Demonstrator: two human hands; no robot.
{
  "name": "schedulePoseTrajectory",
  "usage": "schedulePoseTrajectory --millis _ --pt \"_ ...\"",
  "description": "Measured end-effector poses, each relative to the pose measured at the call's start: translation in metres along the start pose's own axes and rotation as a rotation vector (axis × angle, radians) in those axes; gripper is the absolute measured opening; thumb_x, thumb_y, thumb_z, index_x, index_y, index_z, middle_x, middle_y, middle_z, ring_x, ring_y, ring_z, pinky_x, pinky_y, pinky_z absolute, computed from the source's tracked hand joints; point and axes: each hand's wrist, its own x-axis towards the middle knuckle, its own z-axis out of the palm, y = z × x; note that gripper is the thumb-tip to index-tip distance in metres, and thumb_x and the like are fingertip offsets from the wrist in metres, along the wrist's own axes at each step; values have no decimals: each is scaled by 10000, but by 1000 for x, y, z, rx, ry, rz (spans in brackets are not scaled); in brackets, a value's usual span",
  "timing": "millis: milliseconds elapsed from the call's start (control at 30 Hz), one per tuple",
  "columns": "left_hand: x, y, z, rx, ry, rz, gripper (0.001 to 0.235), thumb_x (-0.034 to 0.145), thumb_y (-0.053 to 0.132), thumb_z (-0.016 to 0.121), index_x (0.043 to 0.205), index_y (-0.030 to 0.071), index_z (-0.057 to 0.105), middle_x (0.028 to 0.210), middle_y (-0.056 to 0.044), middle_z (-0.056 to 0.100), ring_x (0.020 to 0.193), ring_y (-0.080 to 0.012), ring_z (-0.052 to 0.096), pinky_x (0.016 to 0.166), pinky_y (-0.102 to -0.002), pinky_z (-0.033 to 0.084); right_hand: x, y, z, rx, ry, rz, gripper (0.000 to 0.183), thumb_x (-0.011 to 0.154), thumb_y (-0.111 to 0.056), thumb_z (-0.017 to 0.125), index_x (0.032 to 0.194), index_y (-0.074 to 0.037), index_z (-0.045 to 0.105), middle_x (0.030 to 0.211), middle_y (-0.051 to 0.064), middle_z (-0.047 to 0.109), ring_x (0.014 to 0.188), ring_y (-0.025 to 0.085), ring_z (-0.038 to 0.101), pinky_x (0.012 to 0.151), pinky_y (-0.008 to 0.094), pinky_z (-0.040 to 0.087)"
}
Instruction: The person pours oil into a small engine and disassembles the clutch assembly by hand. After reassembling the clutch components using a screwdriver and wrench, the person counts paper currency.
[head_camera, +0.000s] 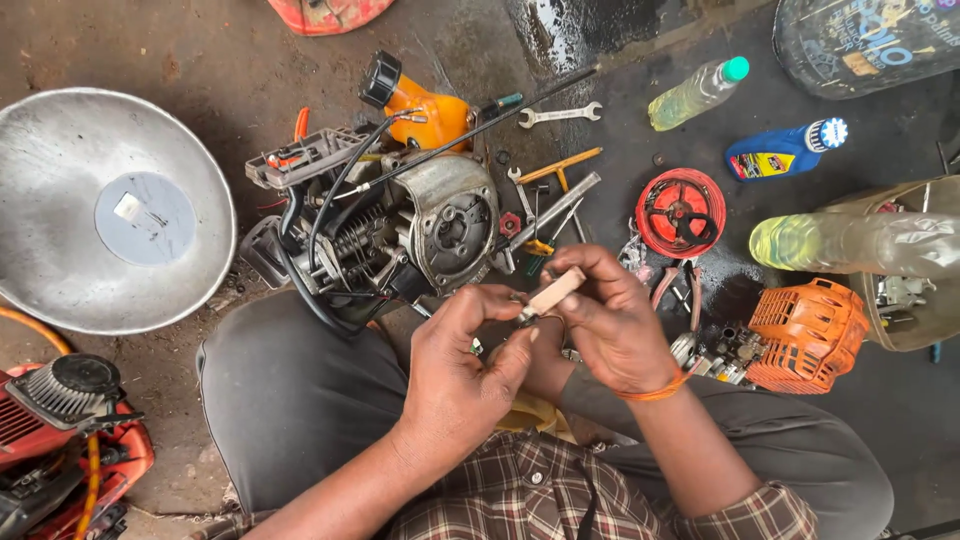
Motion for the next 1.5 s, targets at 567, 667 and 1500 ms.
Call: schedulePoseTrajectory --millis 567,667,1500 --pt "9 -8 -9 105 -130 176 325 805 -43 694 1108 36 608 1127 -125 634 1120 -330 588 994 -412 499 12 -4 3 -899 -97 -64 360 756 171 611 1055 -26 658 1133 60 609 1086 173 650 928 286 539" --pt "8 -9 -9 121 -179 221 325 816 -40 710 1109 31 590 1132 -137 620 1130 -347 570 1010 -435 477 9 2 -2 -1106 -138 -186 319 756 146 685 1017 -31 641 1076 32 645 1021 159 671 887 275 539" --pt "10 -50 -18 814 272 53 803 797 289 850 1456 68 449 1470 -202 425 1357 -401 389 1059 -536 324 71 8 -11 -998 -172 -315 288 908 171 637 1109 -36 634 1218 55 534 1158 169 590 1025 313 510"
